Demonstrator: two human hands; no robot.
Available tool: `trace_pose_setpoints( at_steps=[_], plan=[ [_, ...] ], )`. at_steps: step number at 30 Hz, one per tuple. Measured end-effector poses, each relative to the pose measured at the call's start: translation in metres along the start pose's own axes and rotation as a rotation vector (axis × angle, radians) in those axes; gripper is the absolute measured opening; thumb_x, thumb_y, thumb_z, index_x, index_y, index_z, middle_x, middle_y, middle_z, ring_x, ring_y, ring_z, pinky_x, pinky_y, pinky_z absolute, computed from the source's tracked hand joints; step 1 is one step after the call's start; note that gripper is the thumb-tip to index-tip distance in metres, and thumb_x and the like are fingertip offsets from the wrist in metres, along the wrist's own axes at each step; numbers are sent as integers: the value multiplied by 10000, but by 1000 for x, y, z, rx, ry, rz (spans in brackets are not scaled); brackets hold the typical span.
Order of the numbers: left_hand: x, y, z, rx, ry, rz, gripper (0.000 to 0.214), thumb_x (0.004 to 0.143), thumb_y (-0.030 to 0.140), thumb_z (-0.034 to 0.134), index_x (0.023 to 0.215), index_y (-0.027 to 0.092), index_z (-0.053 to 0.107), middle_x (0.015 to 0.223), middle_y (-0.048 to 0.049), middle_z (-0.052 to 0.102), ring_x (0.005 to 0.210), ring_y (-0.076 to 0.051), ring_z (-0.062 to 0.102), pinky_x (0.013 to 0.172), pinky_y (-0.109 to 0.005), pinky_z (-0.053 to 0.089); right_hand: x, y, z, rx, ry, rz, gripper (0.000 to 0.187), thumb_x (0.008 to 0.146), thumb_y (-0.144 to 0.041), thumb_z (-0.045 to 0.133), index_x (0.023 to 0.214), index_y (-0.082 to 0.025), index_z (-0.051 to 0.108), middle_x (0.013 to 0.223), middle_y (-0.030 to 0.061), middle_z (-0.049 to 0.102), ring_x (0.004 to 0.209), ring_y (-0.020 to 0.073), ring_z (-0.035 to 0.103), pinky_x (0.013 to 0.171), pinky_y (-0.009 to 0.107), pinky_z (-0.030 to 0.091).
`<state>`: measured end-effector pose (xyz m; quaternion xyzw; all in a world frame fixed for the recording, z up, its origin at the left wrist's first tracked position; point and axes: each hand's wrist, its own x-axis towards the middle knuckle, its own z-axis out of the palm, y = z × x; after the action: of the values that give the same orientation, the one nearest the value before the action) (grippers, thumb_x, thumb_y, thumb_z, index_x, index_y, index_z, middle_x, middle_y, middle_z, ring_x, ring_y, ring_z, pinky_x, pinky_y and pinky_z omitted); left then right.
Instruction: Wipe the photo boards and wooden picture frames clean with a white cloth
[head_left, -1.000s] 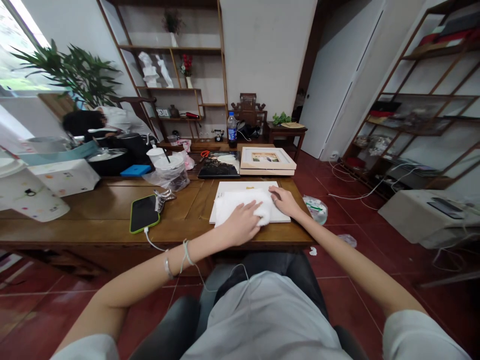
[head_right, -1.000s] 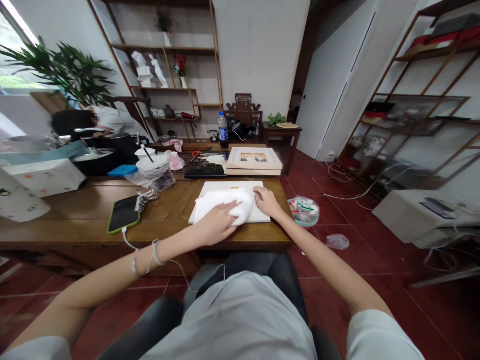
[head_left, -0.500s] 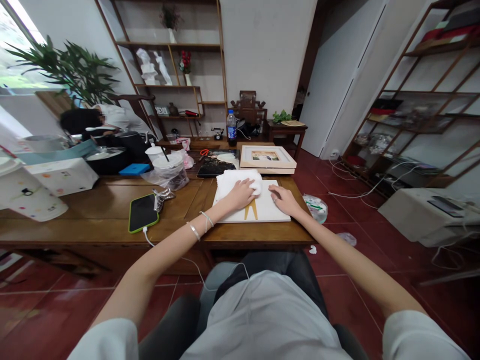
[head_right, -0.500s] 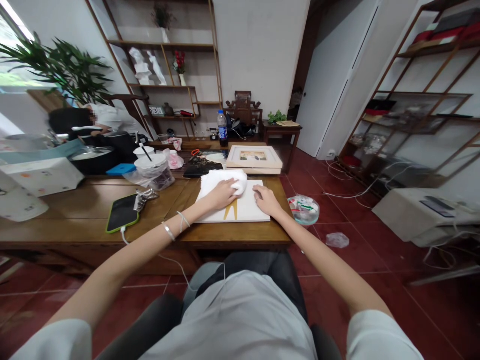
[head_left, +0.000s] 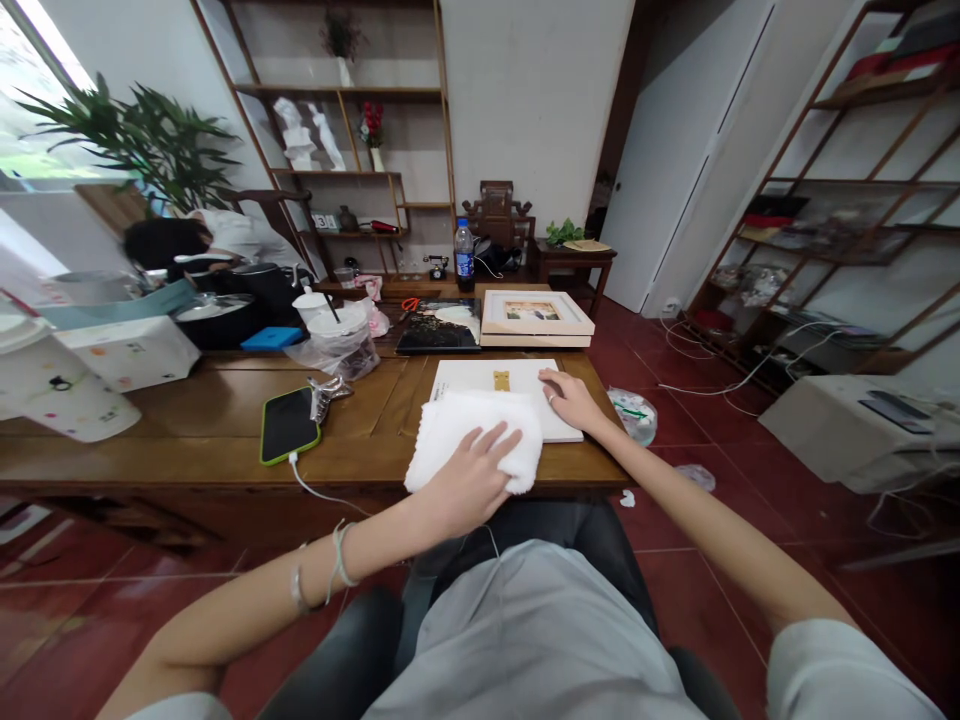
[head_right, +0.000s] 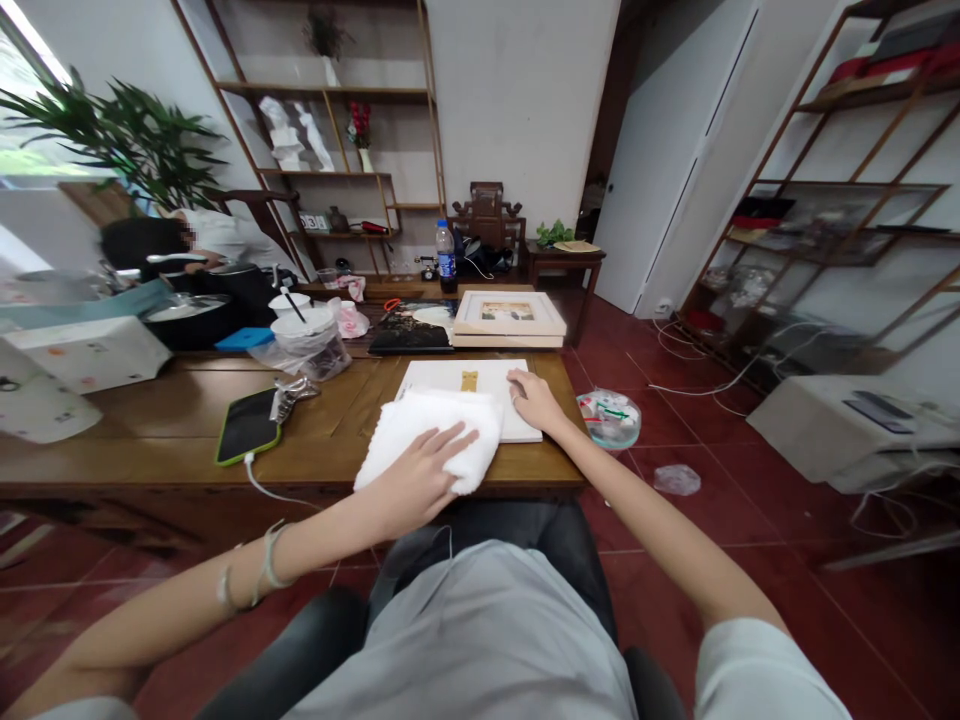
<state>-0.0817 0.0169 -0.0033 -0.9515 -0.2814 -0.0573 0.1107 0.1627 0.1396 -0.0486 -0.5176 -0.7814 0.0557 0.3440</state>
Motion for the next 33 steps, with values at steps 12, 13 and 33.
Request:
trace_pose_setpoints(
  at_steps=[12,13,33],
  plan=[
    [53,-95,22,-239,106,-116,342,936,344,377,955,133,645,1166,-136,611,1082,-243,562,950,-349,405,-1,0,0,23,3,20,333,803,-133,469,1092,-164,631,1199,106,618,1137,231,552,1008,398,388],
    [58,-105,26,-247,96,-139,360,941,361,363,949,135,643,1136,-128,626,1085,-241,559,950,-346,403,-1,0,-1,27,0,22,332,803,-132,468,1090,-162,632,1199,109,617,1138,233,551,1009,401,387],
    [-6,-28,-1,1,-116,-234,298,898,199,400,893,138,691,1452,-131,347,1331,-353,301,1017,-529,329,-1,-3,-2,17,-4,23,331,813,-140,462,1102,-148,625,1199,113,616,1145,229,549,1010,392,388]
  ],
)
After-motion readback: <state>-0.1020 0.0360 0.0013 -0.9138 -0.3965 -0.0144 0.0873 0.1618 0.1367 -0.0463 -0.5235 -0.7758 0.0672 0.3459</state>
